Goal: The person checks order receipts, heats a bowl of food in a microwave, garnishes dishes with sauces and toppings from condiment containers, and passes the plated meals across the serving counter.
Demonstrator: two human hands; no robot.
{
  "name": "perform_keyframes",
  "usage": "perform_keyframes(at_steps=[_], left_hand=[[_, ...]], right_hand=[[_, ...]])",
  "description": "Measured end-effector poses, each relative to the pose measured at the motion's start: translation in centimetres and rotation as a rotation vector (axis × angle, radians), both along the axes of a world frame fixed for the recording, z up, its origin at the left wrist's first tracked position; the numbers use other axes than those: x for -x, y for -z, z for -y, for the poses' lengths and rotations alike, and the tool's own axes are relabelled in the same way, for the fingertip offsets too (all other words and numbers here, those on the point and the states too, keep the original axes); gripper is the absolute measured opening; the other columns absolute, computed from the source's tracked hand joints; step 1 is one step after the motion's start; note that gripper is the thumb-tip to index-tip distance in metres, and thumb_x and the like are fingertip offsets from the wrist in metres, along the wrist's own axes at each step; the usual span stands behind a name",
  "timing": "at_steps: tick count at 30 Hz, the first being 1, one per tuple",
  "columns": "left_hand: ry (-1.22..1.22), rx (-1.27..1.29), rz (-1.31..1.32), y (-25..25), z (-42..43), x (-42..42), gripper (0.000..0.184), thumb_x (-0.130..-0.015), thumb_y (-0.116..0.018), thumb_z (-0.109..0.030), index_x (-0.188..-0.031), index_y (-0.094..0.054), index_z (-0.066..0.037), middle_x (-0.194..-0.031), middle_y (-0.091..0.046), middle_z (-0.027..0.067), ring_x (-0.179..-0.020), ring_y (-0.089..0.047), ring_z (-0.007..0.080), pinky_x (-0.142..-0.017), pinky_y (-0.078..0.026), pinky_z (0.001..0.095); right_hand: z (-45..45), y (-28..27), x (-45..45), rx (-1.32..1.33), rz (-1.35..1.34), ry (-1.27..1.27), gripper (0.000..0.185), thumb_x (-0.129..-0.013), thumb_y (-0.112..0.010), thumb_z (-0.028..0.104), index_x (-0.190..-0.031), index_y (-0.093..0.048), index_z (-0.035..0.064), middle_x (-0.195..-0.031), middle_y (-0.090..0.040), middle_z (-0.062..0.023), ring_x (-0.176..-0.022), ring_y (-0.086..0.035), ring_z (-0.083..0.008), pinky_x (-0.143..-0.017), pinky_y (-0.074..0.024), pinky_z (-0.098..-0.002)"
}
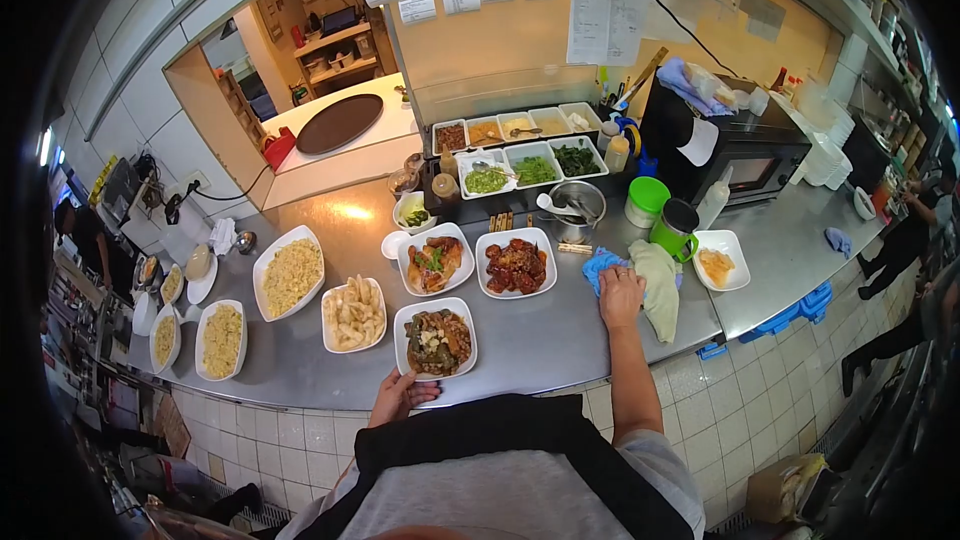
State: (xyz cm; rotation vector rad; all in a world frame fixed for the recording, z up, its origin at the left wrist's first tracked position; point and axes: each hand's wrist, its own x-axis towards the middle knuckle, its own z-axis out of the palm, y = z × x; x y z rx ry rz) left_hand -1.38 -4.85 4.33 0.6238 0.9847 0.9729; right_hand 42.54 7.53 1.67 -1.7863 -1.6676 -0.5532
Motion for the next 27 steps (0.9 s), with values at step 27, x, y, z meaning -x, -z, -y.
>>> perform_keyframes(at_steps=[27], left_hand=[[0.024,0.045,0.213,0.6,-1.5,0.1,0.03,-0.098,-0.044,-0.014,-0.123,-0.034,-0.002,-0.1,-0.061,0.0265,-0.09,-0.066,0.0346,-0.08,-0.057,0.0423]], right_hand=[[0.1,-0.6,1.0,0.004,-0.02,0.042,0.01,-0.076,-0.066,0.015,-0.084,-0.067,0.01,-0.092,-0.065,-0.0049,-0.087,-0.057,-0.0241,-0.076,-0.0385,-0.0385]])
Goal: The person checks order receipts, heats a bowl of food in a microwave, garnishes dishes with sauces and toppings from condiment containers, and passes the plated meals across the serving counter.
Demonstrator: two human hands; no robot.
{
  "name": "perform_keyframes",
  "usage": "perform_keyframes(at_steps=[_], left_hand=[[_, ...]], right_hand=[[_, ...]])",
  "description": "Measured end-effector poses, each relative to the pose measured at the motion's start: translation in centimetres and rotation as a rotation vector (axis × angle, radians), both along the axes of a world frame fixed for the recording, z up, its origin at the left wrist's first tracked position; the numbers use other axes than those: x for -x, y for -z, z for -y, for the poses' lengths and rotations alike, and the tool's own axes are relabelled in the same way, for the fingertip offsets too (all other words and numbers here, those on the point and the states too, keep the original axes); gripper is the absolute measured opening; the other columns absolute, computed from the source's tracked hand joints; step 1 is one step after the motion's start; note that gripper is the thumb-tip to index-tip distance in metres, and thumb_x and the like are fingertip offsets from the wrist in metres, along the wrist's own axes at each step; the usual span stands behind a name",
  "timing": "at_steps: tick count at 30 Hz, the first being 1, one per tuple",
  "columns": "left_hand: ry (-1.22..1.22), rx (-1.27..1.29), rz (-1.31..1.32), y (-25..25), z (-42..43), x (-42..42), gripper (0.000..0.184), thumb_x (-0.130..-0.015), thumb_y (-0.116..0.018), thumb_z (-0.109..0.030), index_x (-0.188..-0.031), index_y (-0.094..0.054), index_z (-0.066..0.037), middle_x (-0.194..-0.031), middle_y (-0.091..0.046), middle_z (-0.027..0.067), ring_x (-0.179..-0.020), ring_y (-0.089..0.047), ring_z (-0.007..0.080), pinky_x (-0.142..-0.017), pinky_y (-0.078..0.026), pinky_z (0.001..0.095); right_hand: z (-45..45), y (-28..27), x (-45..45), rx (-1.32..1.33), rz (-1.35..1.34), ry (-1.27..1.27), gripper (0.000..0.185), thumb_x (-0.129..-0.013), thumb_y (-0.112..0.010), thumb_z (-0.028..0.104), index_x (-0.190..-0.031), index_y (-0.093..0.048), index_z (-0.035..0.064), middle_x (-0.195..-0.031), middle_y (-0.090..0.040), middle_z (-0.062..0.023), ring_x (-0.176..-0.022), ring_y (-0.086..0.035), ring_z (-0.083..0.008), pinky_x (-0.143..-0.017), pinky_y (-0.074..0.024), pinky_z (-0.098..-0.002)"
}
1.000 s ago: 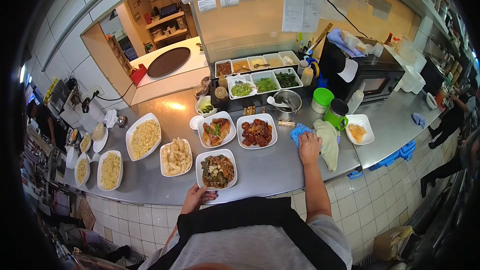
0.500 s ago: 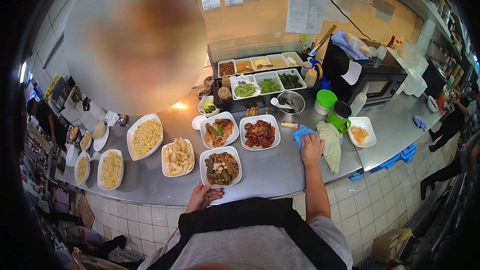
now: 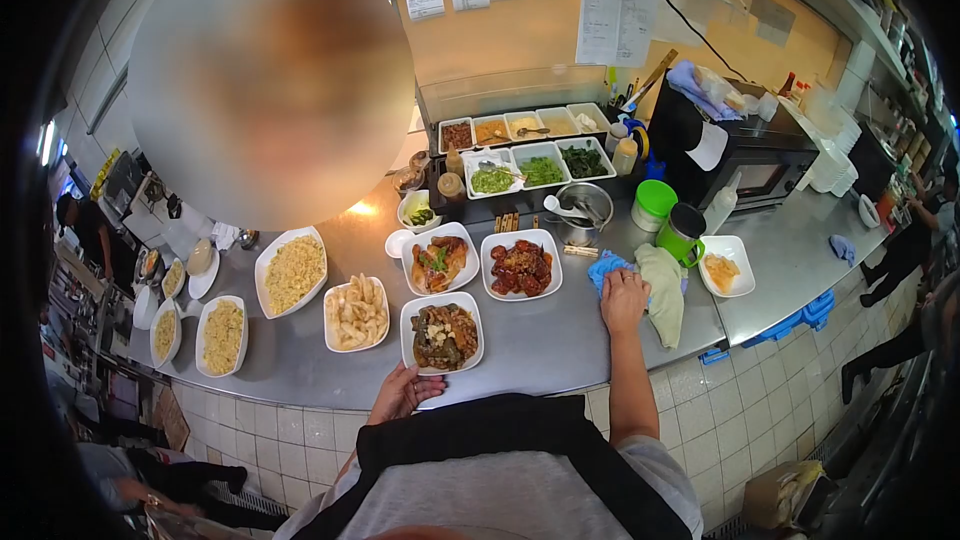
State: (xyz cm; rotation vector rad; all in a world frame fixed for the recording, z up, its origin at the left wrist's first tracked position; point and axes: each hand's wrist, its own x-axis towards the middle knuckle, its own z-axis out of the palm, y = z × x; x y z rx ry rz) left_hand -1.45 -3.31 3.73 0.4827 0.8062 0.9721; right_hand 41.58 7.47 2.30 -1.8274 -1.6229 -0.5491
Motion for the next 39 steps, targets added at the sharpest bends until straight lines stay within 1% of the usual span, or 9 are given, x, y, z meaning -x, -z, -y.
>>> perform_keyframes(at_steps=[6,7,13,24,26,29,31,34,39], left_hand=[[0.021,-0.042,-0.008,0.2,0.1,0.0,0.044,-0.097,-0.046,-0.018,-0.136,-0.029,-0.005,-0.104,-0.062,0.0224,-0.091,-0.066,0.0308,-0.082,-0.055,0.0419],[0.018,-0.05,0.0,0.6,0.0,0.2,0.048,-0.097,-0.046,-0.02,-0.139,-0.026,-0.007,-0.105,-0.062,0.0203,-0.092,-0.066,0.0296,-0.083,-0.055,0.0416],[0.016,-0.094,-0.016,1.1,0.1,0.2,0.065,-0.095,-0.051,-0.028,-0.148,-0.015,-0.018,-0.114,-0.059,0.0161,-0.088,-0.066,0.0211,-0.077,-0.056,0.0336],[-0.05,-0.07,-0.209,1.0,0.7,0.7,0.061,-0.094,-0.055,-0.028,-0.144,-0.025,-0.01,-0.099,-0.063,0.0146,-0.08,-0.066,0.0199,-0.072,-0.056,0.0307],[-0.247,-0.03,-0.328,3.3,0.4,2.2,0.04,-0.093,-0.056,-0.027,-0.123,-0.049,-0.001,-0.086,-0.064,0.0123,-0.074,-0.066,0.0198,-0.066,-0.056,0.03],[-0.589,0.028,-0.409,1.8,0.2,5.4,0.03,-0.092,-0.055,-0.033,-0.097,-0.054,-0.004,-0.079,-0.061,0.0104,-0.061,-0.061,0.0167,-0.051,-0.052,0.0297],[-0.837,-0.015,-0.543,2.6,-0.8,7.5,0.035,-0.092,-0.054,-0.036,-0.105,-0.053,-0.004,-0.083,-0.059,0.0075,-0.06,-0.058,0.014,-0.049,-0.05,0.0281],[-0.91,0.016,-0.638,0.9,-2.8,9.6,0.043,-0.093,-0.051,-0.038,-0.122,-0.049,-0.005,-0.086,-0.059,0.0038,-0.064,-0.058,0.0129,-0.052,-0.05,0.0257],[-0.63,0.047,-0.617,1.8,-5.0,12.3,0.036,-0.094,-0.045,-0.022,-0.123,-0.055,-0.005,-0.088,-0.065,0.0076,-0.067,-0.063,0.0136,-0.057,-0.055,0.0263]], right_hand=[[-0.3,0.8,-0.4,0.069,-0.006,-0.01,0.011,-0.076,-0.064,0.014,-0.086,-0.065,0.0108,-0.093,-0.064,-0.0072,-0.089,-0.057,-0.0274,-0.076,-0.0397,-0.0426],[-0.6,1.3,-0.6,-0.076,0.052,-0.086,0.012,-0.076,-0.062,0.014,-0.087,-0.064,0.0102,-0.09,-0.063,-0.0083,-0.087,-0.058,-0.0294,-0.073,-0.0405,-0.0446],[-1.0,1.6,-0.6,0.15,0.135,0.018,0.017,-0.084,-0.058,0.02,-0.098,-0.063,0.0135,-0.101,-0.064,-0.0059,-0.095,-0.059,-0.0288,-0.075,-0.0436,-0.046],[-0.9,1.6,-0.6,0.216,0.175,0.09,0.018,-0.086,-0.058,0.026,-0.1,-0.064,0.0161,-0.108,-0.065,-0.0039,-0.098,-0.059,-0.0265,-0.076,-0.0438,-0.0454],[-1.0,1.3,-0.3,0.209,0.174,0.091,0.018,-0.086,-0.058,0.026,-0.1,-0.065,0.0161,-0.107,-0.065,-0.0042,-0.097,-0.059,-0.0267,-0.075,-0.0439,-0.0455],[-0.6,1.1,-0.1,0.176,0.189,0.088,0.018,-0.085,-0.058,0.025,-0.099,-0.065,0.0151,-0.106,-0.065,-0.0053,-0.096,-0.059,-0.0278,-0.075,-0.0441,-0.0456],[-0.7,1.0,-0.4,0.173,0.185,0.062,0.018,-0.085,-0.058,0.024,-0.099,-0.064,0.0141,-0.104,-0.065,-0.0061,-0.095,-0.059,-0.0287,-0.074,-0.0444,-0.0458],[-1.2,1.9,-1.4,0.182,0.134,-0.046,0.018,-0.085,-0.056,0.023,-0.099,-0.064,0.0127,-0.101,-0.064,-0.0069,-0.094,-0.059,-0.0299,-0.073,-0.0448,-0.0464],[-0.6,0.6,-0.4,0.257,0.177,0.056,0.022,-0.088,-0.052,0.026,-0.101,-0.063,0.0122,-0.1,-0.062,-0.0071,-0.093,-0.059,-0.0303,-0.072,-0.0462,-0.0474]])
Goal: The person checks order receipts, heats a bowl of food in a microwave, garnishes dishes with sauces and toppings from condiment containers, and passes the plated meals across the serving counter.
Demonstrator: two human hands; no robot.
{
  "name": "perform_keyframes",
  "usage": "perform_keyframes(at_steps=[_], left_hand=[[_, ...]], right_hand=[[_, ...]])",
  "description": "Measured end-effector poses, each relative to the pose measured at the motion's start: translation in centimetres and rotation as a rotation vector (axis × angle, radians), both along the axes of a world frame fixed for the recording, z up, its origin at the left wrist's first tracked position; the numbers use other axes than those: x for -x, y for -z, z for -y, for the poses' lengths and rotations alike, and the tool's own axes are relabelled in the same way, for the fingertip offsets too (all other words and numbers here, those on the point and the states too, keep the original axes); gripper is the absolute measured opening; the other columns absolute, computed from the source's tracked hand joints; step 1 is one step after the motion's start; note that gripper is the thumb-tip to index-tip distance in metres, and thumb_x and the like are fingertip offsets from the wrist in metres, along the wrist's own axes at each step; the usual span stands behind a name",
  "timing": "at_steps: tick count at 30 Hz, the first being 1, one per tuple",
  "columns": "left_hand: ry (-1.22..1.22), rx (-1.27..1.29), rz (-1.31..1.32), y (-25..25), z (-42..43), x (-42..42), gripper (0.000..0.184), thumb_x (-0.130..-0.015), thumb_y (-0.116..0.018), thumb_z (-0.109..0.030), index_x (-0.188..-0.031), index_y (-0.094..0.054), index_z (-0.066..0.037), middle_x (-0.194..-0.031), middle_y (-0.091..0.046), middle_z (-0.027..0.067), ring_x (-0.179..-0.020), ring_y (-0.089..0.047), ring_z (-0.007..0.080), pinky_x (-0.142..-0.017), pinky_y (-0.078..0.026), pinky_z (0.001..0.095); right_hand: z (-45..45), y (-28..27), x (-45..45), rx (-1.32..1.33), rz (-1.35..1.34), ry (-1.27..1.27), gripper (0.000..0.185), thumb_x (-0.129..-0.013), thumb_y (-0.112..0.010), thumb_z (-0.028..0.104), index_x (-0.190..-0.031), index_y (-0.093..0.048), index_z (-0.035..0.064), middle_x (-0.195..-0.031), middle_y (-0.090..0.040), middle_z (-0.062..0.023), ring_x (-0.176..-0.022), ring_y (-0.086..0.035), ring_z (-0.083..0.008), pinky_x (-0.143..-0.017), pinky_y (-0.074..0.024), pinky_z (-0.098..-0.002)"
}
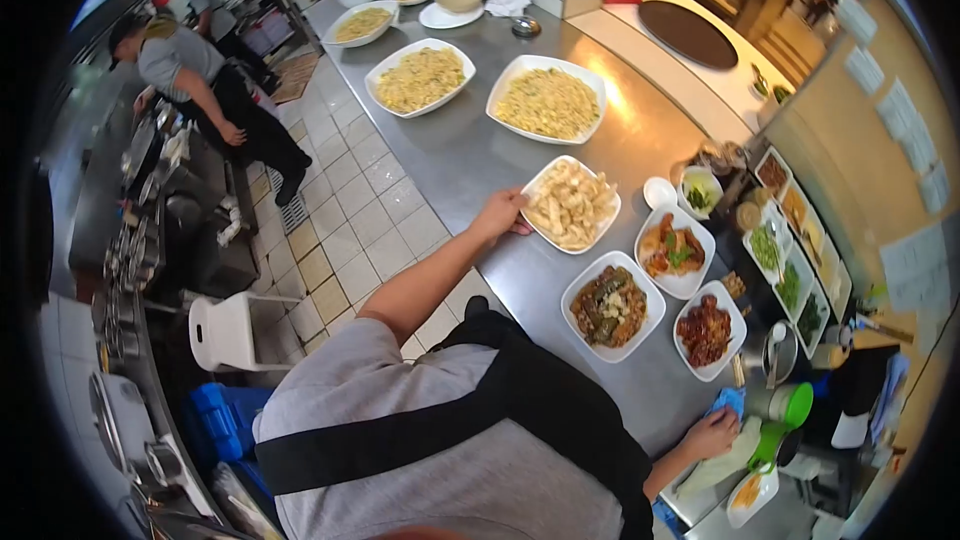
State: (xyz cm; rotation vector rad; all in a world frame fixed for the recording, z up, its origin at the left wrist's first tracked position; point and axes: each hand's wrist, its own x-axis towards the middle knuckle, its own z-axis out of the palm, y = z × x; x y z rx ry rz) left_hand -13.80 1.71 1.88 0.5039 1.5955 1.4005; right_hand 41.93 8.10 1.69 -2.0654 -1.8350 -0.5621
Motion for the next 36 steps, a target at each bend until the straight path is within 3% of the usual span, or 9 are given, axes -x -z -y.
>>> perform_keyframes(at_steps=[3,6,10,21,30,36], left_hand=[[0.017,0.025,0.151,-0.9,0.7,-0.6,0.032,-0.091,-0.045,-0.01,-0.12,-0.055,-0.001,-0.092,-0.066,0.0108,-0.074,-0.066,0.0184,-0.065,-0.058,0.0276],[-0.041,-0.006,0.261,-1.6,2.1,-2.7,0.033,-0.088,-0.046,-0.006,-0.119,-0.055,0.0,-0.098,-0.065,0.0115,-0.079,-0.066,0.0199,-0.067,-0.058,0.0276],[-0.196,-0.142,0.23,-0.4,3.7,-4.8,0.034,-0.085,-0.046,-0.001,-0.117,-0.055,0.0,-0.106,-0.063,0.0121,-0.091,-0.064,0.0196,-0.069,-0.058,0.0276],[-0.512,-0.323,0.24,-1.2,5.6,-7.7,0.051,-0.086,-0.045,0.006,-0.134,-0.03,-0.002,-0.123,-0.043,0.0113,-0.107,-0.056,0.0245,-0.08,-0.057,0.032],[-0.533,-0.375,0.197,-1.4,6.4,-7.7,0.054,-0.085,-0.044,0.007,-0.136,-0.027,-0.002,-0.124,-0.038,0.0119,-0.109,-0.054,0.0249,-0.086,-0.056,0.0338],[-0.527,-0.382,0.172,-1.2,6.6,-7.7,0.055,-0.085,-0.043,0.007,-0.136,-0.025,-0.003,-0.122,-0.038,0.0128,-0.104,-0.057,0.0247,-0.08,-0.056,0.032]], right_hand=[[-0.1,0.3,-0.3,-0.002,-0.003,-0.007,0.023,-0.088,-0.052,0.026,-0.103,-0.063,0.0143,-0.104,-0.062,-0.0057,-0.095,-0.059,-0.0293,-0.072,-0.0457,-0.048],[-0.2,0.6,-0.3,-0.04,0.019,-0.012,0.023,-0.087,-0.053,0.026,-0.103,-0.063,0.0139,-0.103,-0.063,-0.0062,-0.094,-0.059,-0.0298,-0.071,-0.0459,-0.048],[-0.6,1.3,-1.5,-0.02,-0.027,-0.074,0.019,-0.088,-0.054,0.025,-0.099,-0.065,0.0153,-0.107,-0.064,-0.0047,-0.097,-0.059,-0.0278,-0.071,-0.0443,-0.0466],[-0.2,0.4,0.1,-0.032,0.023,0.003,0.02,-0.088,-0.054,0.03,-0.099,-0.065,0.0174,-0.105,-0.065,-0.0032,-0.096,-0.059,-0.028,-0.07,-0.0452,-0.0473],[-0.3,0.7,-0.2,-0.051,0.021,-0.026,0.018,-0.087,-0.054,0.027,-0.099,-0.063,0.0175,-0.104,-0.064,-0.0034,-0.094,-0.059,-0.0282,-0.067,-0.0426,-0.0471],[-0.1,0.6,0.0,-0.039,0.032,-0.001,0.018,-0.086,-0.055,0.025,-0.1,-0.063,0.0175,-0.104,-0.064,-0.003,-0.095,-0.059,-0.0275,-0.068,-0.0427,-0.0462]])
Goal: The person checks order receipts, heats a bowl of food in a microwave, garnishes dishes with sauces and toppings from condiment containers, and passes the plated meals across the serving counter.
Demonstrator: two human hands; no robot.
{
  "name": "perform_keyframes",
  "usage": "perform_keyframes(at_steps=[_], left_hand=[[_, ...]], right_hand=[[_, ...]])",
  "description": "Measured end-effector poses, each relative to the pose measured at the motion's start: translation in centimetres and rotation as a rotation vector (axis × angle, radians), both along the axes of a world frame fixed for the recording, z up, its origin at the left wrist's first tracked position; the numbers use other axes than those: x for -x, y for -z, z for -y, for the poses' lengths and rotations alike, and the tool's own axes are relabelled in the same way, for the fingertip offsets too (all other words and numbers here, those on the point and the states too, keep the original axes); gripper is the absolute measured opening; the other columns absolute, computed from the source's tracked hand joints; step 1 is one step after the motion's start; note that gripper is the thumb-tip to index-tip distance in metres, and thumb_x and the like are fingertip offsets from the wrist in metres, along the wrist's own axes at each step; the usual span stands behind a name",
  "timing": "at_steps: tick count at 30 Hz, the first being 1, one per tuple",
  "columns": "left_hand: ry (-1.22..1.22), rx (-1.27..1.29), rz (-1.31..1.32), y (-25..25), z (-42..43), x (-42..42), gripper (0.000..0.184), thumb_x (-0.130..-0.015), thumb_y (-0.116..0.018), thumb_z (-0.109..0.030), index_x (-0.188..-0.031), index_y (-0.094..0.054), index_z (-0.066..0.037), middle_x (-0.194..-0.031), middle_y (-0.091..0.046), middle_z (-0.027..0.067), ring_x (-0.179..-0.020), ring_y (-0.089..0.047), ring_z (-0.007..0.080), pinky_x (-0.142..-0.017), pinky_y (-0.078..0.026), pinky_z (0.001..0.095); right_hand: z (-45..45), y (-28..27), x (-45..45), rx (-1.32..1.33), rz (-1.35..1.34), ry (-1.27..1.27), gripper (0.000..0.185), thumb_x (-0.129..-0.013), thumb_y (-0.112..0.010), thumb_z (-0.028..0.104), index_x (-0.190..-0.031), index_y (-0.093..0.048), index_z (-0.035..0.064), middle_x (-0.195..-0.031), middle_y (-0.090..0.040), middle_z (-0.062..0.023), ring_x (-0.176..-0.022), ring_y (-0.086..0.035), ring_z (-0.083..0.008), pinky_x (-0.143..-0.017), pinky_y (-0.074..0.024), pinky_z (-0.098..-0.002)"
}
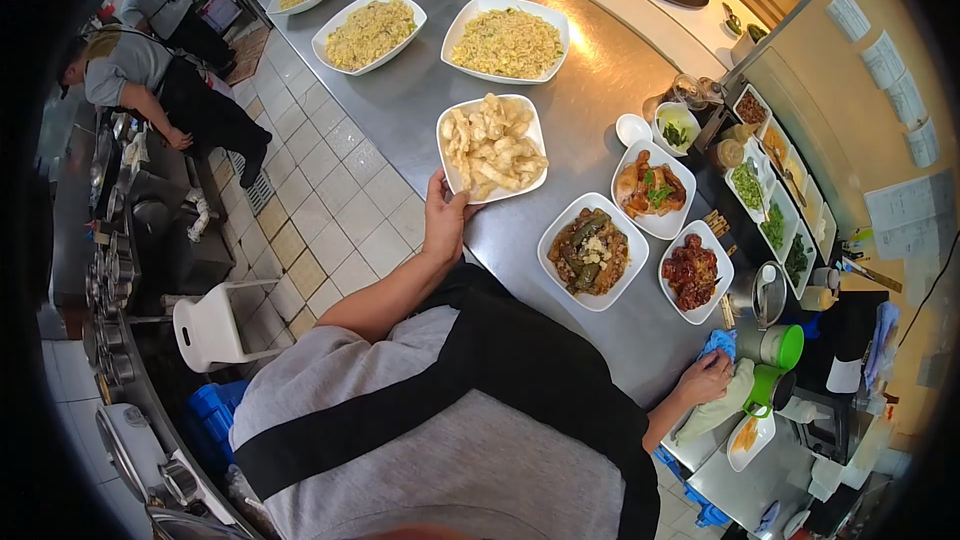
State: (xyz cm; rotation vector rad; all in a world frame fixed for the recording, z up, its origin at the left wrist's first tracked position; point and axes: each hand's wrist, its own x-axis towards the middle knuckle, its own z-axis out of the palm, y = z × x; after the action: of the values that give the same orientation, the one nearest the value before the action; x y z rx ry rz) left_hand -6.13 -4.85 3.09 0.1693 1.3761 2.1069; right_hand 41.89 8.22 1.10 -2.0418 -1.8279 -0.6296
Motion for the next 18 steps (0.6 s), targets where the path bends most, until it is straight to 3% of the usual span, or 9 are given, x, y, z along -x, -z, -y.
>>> perform_keyframes(at_steps=[9,15,18], left_hand=[[0.045,-0.011,0.079,-0.8,0.1,0.2,0.051,-0.085,-0.044,0.007,-0.134,-0.031,0.001,-0.119,-0.044,0.0135,-0.102,-0.058,0.0237,-0.075,-0.058,0.03],[0.271,0.032,0.061,-1.3,0.5,2.9,0.039,-0.084,-0.042,0.002,-0.122,-0.048,0.005,-0.104,-0.063,0.0139,-0.079,-0.066,0.0194,-0.067,-0.058,0.0266],[0.39,0.07,0.013,-1.5,0.2,4.8,0.036,-0.083,-0.043,0.0,-0.118,-0.052,0.006,-0.099,-0.065,0.0145,-0.075,-0.066,0.0182,-0.063,-0.057,0.0264]], right_hand=[[-0.2,0.3,-0.3,0.005,0.002,0.006,0.018,-0.087,-0.055,0.025,-0.101,-0.064,0.0172,-0.106,-0.064,-0.0015,-0.095,-0.059,-0.0268,-0.069,-0.0427,-0.046],[-0.2,0.2,-0.2,-0.009,0.019,0.007,0.019,-0.088,-0.053,0.03,-0.101,-0.063,0.0192,-0.106,-0.064,-0.0017,-0.094,-0.059,-0.0283,-0.069,-0.0446,-0.0473],[0.1,-0.4,0.5,-0.007,0.018,0.015,0.017,-0.087,-0.055,0.026,-0.098,-0.064,0.0176,-0.104,-0.065,-0.0003,-0.095,-0.059,-0.0257,-0.071,-0.0423,-0.0449]])
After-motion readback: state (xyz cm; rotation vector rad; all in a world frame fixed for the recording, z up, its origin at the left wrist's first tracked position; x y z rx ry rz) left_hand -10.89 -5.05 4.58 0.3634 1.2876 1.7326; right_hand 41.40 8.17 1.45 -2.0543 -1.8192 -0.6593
